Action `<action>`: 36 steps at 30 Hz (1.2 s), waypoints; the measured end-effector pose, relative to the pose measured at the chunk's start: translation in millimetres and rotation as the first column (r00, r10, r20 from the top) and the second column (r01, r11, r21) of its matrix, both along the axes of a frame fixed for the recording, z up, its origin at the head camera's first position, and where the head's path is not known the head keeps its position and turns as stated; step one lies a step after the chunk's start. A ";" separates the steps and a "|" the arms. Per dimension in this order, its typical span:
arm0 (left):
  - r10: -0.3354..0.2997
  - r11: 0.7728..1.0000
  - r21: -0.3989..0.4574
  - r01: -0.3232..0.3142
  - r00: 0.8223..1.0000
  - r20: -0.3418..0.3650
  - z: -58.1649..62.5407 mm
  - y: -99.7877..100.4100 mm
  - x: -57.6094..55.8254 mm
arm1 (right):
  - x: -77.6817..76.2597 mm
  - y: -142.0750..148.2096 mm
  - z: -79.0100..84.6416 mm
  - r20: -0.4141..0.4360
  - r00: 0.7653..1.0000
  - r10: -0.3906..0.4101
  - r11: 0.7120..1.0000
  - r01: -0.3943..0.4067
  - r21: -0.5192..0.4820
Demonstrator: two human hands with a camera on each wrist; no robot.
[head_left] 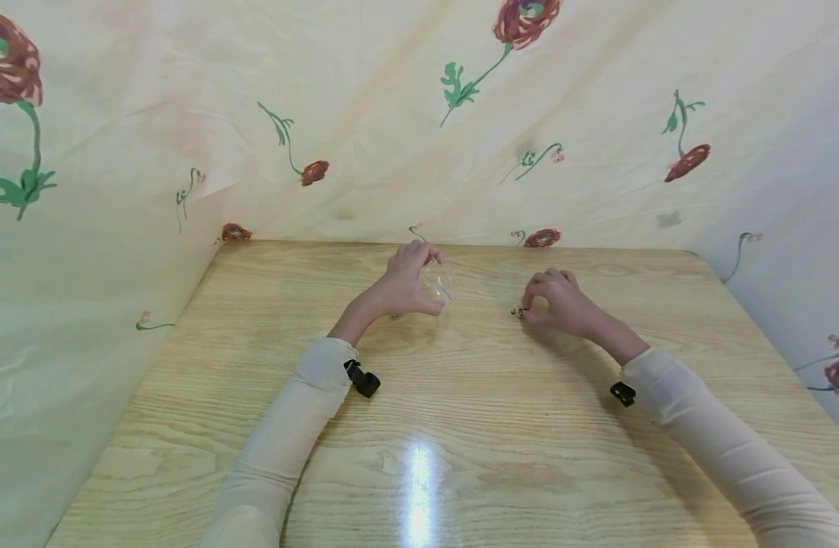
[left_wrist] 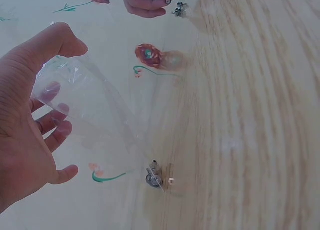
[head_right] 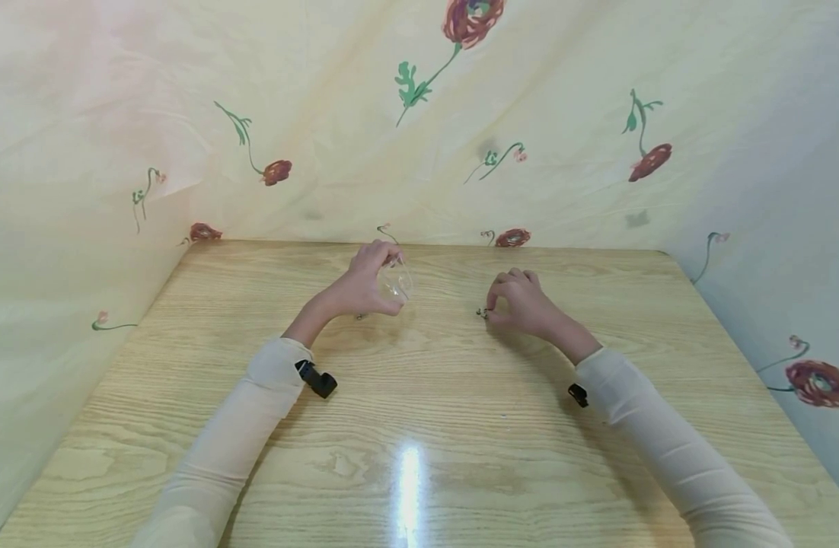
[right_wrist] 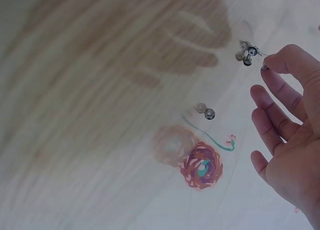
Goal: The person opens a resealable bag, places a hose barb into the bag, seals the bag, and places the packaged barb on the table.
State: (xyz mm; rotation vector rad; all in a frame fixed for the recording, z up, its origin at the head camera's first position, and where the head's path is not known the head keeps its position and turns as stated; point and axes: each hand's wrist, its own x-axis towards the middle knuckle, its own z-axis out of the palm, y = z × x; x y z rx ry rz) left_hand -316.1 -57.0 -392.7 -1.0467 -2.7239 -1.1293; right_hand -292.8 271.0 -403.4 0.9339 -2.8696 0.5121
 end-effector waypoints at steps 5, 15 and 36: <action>0.003 1.000 -0.002 -0.003 1.000 0.003 0.0 0.4 0.2 | -1.7 -2.9 1.5 -0.032 0.999 0.017 0.999 -0.018 -0.034; 0.004 1.000 -0.006 -0.004 1.000 0.005 -0.8 1.0 -0.2 | -5.1 -12.5 4.4 -0.038 0.999 0.022 0.998 -0.024 -0.051; 0.001 1.000 -0.006 -0.001 1.000 -0.004 -3.0 2.0 -1.5 | -3.4 -42.0 14.2 -0.126 0.991 0.052 0.975 -0.077 -0.207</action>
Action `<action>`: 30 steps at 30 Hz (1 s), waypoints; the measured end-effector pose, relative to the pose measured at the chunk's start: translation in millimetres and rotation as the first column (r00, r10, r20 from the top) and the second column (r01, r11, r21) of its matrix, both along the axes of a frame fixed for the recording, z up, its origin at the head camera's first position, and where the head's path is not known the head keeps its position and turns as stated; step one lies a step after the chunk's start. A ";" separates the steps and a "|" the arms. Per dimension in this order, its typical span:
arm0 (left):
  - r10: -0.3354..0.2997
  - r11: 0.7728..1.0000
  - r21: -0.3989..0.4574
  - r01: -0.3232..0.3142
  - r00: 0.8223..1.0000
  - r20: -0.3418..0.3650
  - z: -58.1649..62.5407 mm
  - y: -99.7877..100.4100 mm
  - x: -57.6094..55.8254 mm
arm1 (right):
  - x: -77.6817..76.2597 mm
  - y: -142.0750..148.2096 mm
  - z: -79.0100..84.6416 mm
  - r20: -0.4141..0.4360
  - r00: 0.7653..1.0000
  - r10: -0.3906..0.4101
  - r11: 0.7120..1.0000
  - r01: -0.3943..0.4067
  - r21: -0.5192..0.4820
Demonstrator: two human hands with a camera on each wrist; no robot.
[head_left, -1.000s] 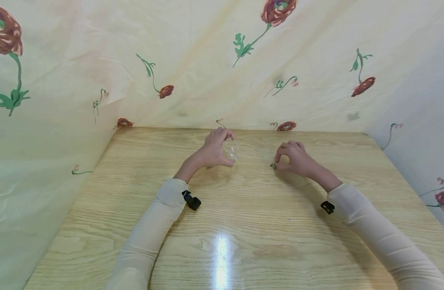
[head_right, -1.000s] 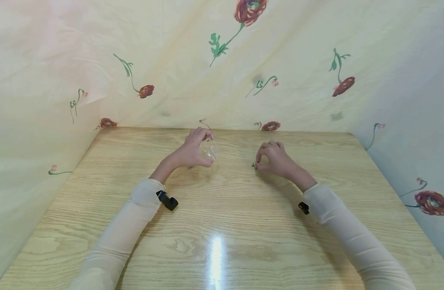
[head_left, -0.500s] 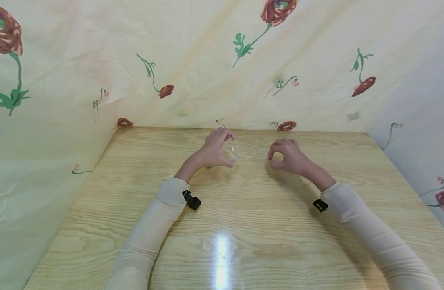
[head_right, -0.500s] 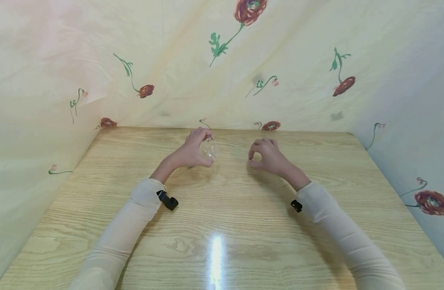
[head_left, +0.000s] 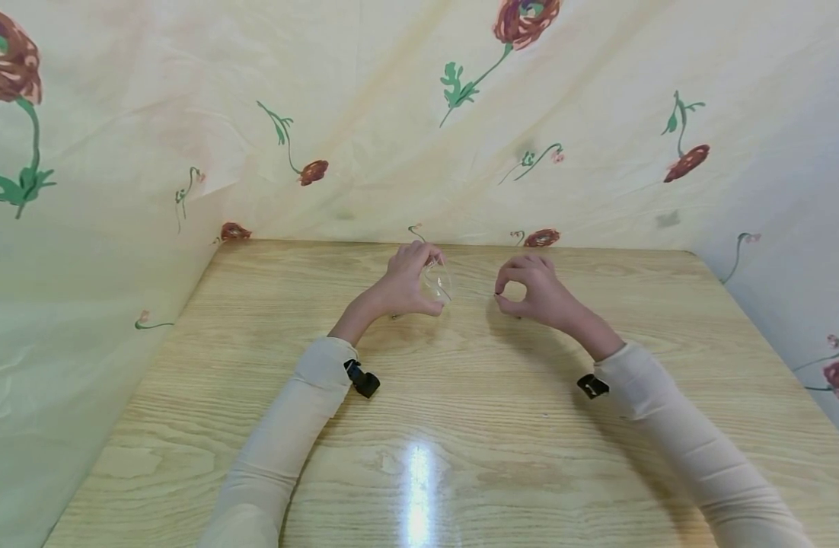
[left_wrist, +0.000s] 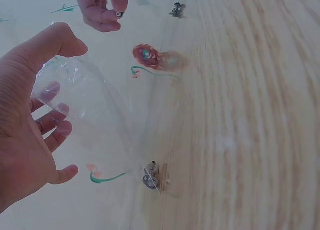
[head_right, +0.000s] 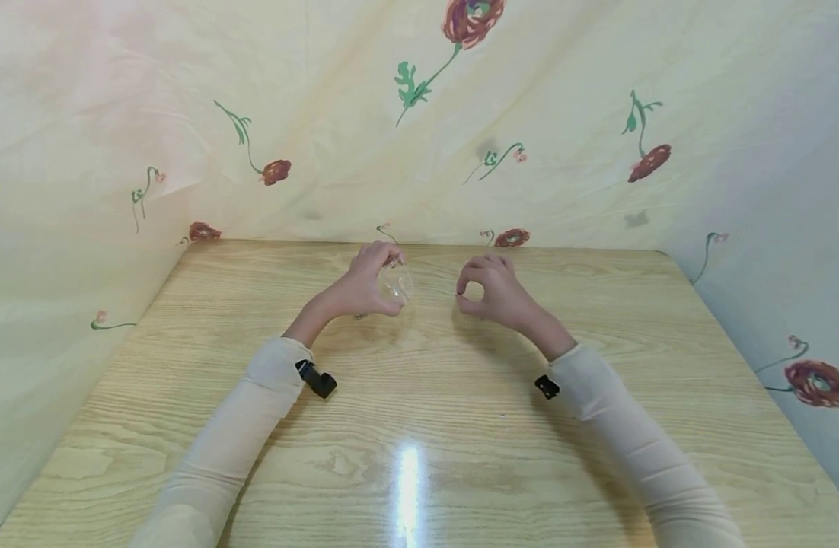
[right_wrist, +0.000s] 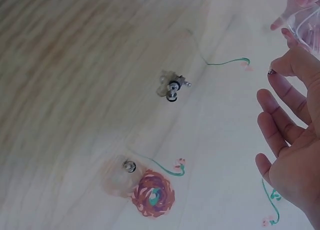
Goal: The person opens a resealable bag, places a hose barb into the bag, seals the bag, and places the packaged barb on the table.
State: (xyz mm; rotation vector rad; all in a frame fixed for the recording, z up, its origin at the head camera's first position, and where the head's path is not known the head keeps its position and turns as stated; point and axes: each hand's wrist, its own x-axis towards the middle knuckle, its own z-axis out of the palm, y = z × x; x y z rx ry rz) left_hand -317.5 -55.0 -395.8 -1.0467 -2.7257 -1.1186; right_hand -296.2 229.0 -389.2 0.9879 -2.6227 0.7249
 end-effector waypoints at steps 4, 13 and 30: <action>0.004 1.000 -0.006 -0.004 1.000 -0.010 0.5 0.1 0.2 | 0.3 -4.2 1.2 -0.022 1.000 0.009 1.000 -0.009 -0.019; 0.007 1.000 -0.013 -0.007 1.000 -0.017 0.5 -0.2 -0.1 | 4.2 -13.7 8.0 -0.045 0.999 0.021 0.997 -0.024 -0.069; 0.010 1.000 -0.015 -0.011 0.999 -0.035 -0.2 1.4 0.6 | 7.0 -32.0 21.5 -0.111 0.993 0.048 0.991 -0.061 -0.121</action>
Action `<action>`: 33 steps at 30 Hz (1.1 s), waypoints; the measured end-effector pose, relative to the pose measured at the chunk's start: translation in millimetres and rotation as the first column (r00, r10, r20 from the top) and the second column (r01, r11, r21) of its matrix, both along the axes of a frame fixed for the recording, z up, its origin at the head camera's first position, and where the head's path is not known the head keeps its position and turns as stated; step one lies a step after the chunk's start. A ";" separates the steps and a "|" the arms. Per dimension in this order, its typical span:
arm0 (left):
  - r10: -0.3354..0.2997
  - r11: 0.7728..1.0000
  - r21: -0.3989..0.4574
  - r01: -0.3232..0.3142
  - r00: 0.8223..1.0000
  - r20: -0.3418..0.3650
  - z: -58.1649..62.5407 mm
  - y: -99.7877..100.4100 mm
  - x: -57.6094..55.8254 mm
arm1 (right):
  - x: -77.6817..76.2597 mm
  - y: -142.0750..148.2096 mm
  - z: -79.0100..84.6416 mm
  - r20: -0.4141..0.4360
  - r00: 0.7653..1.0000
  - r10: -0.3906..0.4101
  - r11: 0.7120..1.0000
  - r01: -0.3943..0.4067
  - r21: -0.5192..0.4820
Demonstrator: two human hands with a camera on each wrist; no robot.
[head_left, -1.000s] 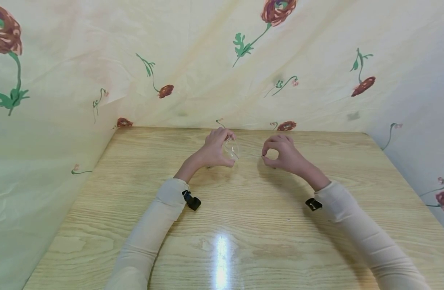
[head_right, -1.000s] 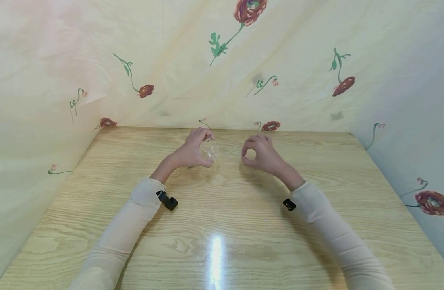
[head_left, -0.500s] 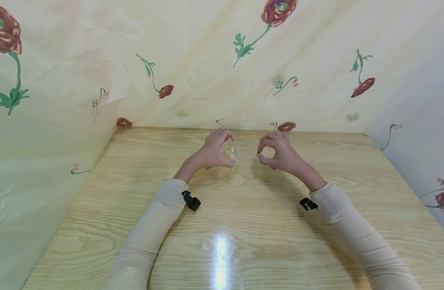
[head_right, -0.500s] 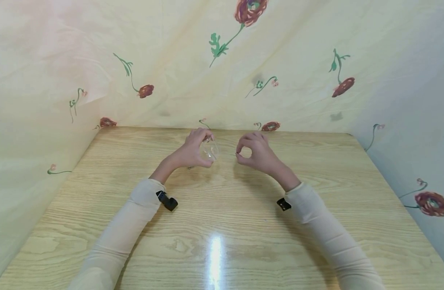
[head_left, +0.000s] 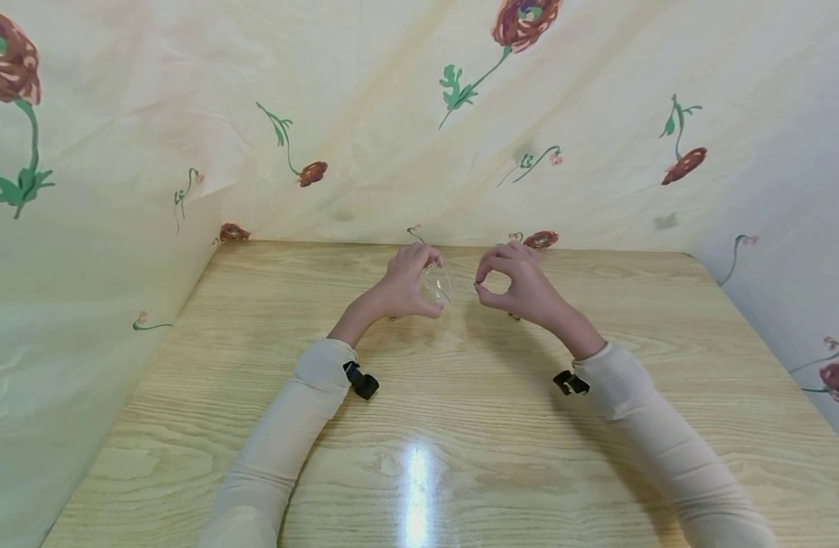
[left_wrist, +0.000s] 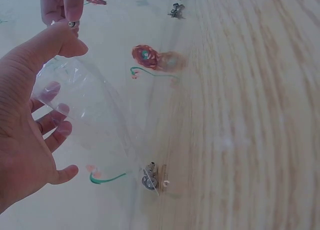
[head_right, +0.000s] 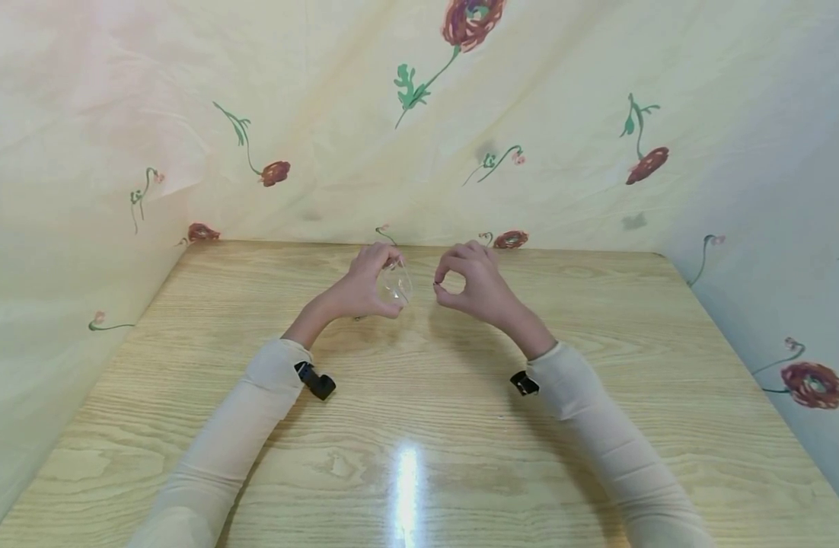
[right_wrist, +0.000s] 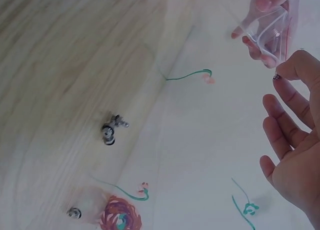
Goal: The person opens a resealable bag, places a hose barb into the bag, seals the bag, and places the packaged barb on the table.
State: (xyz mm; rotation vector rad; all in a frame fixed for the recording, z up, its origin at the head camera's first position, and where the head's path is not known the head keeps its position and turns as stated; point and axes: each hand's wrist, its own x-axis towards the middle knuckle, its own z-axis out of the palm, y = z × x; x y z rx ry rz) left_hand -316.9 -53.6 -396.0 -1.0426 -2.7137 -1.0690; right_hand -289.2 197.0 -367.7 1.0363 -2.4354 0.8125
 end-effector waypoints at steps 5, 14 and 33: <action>0.003 1.000 0.000 -0.003 1.000 0.004 1.0 -0.6 1.6 | 0.1 -8.8 4.2 0.003 1.000 0.012 1.000 -0.012 -0.006; -0.004 1.000 0.000 0.004 1.000 0.014 2.2 -1.7 2.8 | 1.1 -23.2 8.2 -0.014 0.999 0.030 0.999 -0.030 -0.020; -0.018 1.000 0.009 0.017 0.999 0.033 2.6 -1.3 2.4 | -2.7 -38.3 7.9 -0.007 0.997 0.077 0.996 -0.077 -0.033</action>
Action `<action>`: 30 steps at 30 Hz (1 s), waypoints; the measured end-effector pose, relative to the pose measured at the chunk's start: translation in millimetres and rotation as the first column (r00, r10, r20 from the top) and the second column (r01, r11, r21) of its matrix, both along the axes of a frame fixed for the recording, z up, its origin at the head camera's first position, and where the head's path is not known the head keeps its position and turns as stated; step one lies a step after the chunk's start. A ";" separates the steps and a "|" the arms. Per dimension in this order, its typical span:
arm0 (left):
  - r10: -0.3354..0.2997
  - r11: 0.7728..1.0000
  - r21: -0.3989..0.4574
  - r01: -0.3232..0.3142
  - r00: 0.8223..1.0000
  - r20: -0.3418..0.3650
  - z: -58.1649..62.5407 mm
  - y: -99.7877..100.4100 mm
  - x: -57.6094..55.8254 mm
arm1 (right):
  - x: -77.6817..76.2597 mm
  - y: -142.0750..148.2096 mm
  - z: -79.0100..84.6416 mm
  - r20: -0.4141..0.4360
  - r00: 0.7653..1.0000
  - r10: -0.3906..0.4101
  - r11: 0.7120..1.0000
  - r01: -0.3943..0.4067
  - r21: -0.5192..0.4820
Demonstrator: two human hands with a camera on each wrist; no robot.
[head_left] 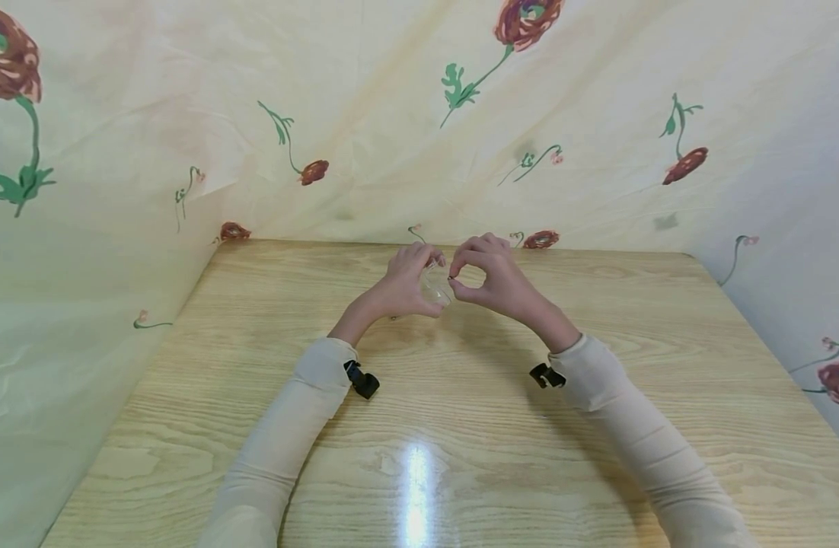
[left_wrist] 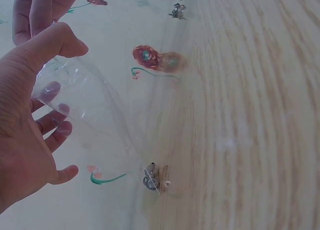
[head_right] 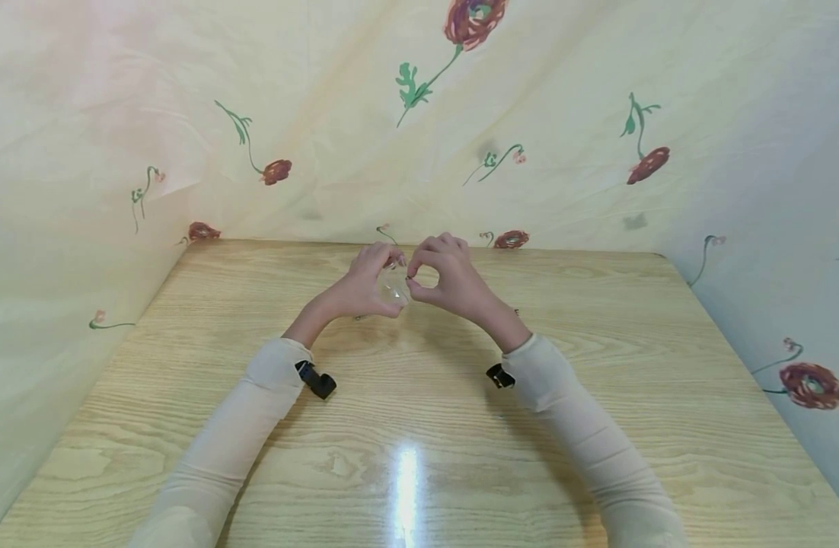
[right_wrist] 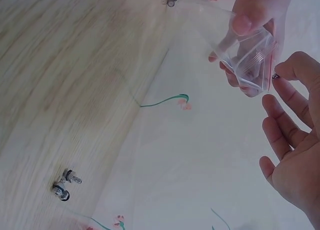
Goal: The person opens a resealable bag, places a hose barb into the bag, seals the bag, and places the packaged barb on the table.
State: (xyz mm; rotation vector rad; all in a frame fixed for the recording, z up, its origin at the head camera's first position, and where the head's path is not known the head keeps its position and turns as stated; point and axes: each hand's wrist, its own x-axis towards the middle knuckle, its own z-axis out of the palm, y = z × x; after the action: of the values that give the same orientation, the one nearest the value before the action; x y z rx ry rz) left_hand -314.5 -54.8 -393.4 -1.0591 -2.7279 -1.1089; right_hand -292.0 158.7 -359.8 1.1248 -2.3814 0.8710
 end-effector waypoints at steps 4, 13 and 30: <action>-0.009 1.000 -0.003 0.009 1.000 0.007 0.6 -0.2 -0.1 | -0.6 -1.5 -0.5 -0.002 1.000 0.006 1.000 -0.006 0.002; -0.007 1.000 -0.010 0.007 1.000 0.005 -0.8 0.1 -1.1 | 0.0 -2.9 -1.0 0.007 1.000 0.000 1.000 0.000 0.007; -0.012 1.000 -0.004 0.012 1.000 -0.012 -0.8 -0.3 0.2 | 2.2 2.6 -1.8 0.009 1.000 -0.006 1.000 0.005 0.018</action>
State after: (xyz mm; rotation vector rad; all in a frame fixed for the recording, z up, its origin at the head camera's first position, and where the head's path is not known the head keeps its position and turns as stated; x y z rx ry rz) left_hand -314.3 -55.2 -394.2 -1.0802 -2.7198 -1.0953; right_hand -289.7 161.3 -361.6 1.1226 -2.4033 0.8567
